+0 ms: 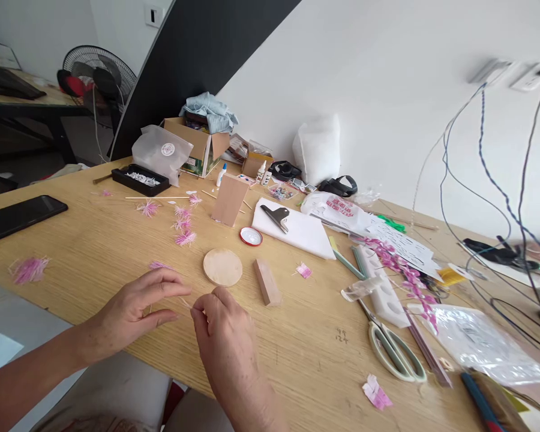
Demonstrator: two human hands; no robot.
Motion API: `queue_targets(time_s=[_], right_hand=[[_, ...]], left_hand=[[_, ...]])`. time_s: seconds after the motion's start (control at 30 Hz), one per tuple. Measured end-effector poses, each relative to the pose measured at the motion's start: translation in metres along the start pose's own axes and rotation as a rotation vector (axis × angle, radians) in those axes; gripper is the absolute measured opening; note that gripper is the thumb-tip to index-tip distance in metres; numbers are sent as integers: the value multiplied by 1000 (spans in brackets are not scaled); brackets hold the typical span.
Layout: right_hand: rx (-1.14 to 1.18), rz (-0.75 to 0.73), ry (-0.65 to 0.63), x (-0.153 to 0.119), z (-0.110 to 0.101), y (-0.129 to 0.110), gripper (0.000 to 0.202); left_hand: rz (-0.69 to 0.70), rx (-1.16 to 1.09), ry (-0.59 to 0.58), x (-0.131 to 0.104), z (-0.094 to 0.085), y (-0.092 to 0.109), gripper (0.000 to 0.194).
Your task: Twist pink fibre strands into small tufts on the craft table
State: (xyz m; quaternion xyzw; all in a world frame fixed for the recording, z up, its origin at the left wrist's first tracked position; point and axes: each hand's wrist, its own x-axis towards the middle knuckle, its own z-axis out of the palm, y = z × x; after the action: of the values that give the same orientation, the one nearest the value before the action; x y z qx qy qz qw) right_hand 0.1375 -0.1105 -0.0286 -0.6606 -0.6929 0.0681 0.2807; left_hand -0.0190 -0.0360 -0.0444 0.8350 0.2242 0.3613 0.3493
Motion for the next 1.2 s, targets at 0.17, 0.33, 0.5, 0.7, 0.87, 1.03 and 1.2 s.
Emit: queue_targets(time_s=[0.17, 0.33, 0.5, 0.7, 0.87, 1.03, 1.2], right_hand=[[-19, -59, -6, 2, 1, 0, 19], [-17, -71, -6, 3, 1, 0, 18], [-18, -63, -20, 3, 3, 0, 19], [23, -46, -40, 3, 2, -1, 18], [116, -1, -73, 5, -1, 2, 18], [173, 20, -29, 6, -12, 7, 10], [229, -60, 97, 7, -11, 7, 10]], left_hand=[[190, 225, -51, 4, -1, -3, 12], [193, 235, -71, 8, -2, -6, 9], [231, 249, -67, 8, -3, -7, 12], [257, 207, -25, 9, -2, -8, 20], [171, 136, -2, 9, -6, -10, 20], [24, 46, 5, 8, -13, -11, 18], [-26, -8, 10, 7, -16, -13, 16]])
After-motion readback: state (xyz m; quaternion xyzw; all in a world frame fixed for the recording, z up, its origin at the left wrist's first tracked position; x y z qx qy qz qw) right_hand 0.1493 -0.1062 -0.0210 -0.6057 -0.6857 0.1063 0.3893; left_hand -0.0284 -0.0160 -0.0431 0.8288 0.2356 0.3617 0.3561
